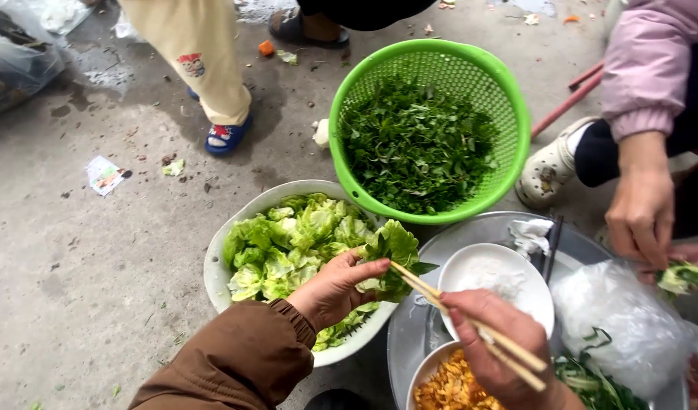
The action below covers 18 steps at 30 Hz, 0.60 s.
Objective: Assembling and rolling lettuce wraps with various fillings like herbs, noodles, and eggs.
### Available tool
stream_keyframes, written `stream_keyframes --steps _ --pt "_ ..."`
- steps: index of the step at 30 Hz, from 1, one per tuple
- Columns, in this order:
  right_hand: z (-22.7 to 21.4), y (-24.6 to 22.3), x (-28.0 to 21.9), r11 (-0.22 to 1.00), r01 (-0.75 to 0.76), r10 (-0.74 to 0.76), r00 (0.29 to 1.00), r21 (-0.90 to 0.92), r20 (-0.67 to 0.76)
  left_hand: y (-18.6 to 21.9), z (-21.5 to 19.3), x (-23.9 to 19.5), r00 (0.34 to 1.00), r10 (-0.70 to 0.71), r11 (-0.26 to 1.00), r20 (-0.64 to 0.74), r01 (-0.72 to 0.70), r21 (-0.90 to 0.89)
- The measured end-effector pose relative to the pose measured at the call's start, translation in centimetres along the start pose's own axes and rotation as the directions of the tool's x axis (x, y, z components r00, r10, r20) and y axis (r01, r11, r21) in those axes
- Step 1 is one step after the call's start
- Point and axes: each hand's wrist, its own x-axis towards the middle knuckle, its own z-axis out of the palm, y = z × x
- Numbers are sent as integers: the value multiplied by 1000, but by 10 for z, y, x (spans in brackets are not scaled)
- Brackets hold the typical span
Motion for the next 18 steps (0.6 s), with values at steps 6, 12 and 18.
stream_keyframes --steps 6,12,18 --pt "-27 -27 -22 999 -27 25 999 -41 -28 -13 38 -14 991 -52 998 -120 50 -23" --pt "-151 -91 -68 895 -415 368 894 -164 -254 -32 47 -16 993 40 959 -112 -6 282" --pt "-273 -139 -162 681 -585 239 746 -441 -621 -18 -55 21 840 243 -567 485 -282 774"
